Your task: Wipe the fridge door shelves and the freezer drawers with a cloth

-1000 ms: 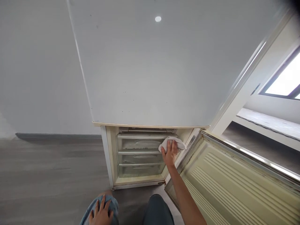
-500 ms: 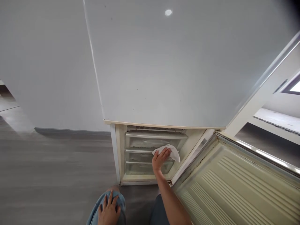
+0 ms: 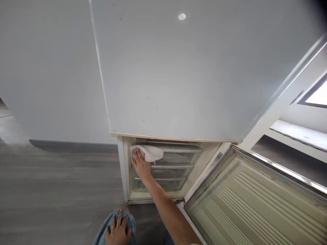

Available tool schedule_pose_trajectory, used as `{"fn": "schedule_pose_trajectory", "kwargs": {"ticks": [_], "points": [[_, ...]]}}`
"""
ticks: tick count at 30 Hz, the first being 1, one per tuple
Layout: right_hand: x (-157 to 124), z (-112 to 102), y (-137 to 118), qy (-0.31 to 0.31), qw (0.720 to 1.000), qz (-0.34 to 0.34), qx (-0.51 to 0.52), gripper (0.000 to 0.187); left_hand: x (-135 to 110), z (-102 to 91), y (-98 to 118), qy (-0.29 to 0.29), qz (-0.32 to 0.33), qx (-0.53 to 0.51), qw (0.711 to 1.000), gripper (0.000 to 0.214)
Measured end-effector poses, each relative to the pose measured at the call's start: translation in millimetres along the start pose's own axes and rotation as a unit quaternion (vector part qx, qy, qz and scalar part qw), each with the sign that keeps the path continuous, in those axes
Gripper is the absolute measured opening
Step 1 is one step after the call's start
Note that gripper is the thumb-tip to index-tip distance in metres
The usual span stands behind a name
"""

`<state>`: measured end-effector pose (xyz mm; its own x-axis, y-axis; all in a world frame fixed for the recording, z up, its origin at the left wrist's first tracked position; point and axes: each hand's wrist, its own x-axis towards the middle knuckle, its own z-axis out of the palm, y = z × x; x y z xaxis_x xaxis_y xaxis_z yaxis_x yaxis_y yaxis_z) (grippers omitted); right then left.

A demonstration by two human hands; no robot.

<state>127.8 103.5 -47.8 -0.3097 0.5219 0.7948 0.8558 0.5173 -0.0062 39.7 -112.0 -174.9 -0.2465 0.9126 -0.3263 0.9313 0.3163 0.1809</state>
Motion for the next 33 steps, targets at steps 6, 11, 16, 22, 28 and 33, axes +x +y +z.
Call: {"fn": "schedule_pose_trajectory", "kwargs": {"ticks": [6,11,16,22,28,33], "points": [[0.1,-25.4,21.1,-0.104,0.989,-0.099,0.024,0.054,-1.6,-1.1,4.4,0.007,0.003,0.022,1.0,0.053],[-35.4,-57.0,79.2,-0.08,0.995,-0.063,-0.011,0.049,-2.0,0.9,-0.4,0.005,-0.001,0.012,1.0,0.053],[-63.2,-85.0,136.6,-0.05,0.995,0.051,-0.064,0.042,-2.7,0.6,-1.8,0.013,0.0,0.022,1.0,0.053],[-94.7,-98.0,195.5,0.002,0.984,0.152,-0.094,0.047,-1.7,1.2,-3.6,0.019,0.009,0.029,0.999,0.054],[-101.9,-96.1,223.9,0.111,0.948,0.298,0.008,0.063,1.6,4.7,-8.8,0.02,0.002,0.034,0.999,0.054],[-117.9,-82.5,205.4,0.121,0.921,0.36,0.085,0.063,0.8,5.2,-8.9,0.032,0.006,0.05,0.998,0.053]]}}
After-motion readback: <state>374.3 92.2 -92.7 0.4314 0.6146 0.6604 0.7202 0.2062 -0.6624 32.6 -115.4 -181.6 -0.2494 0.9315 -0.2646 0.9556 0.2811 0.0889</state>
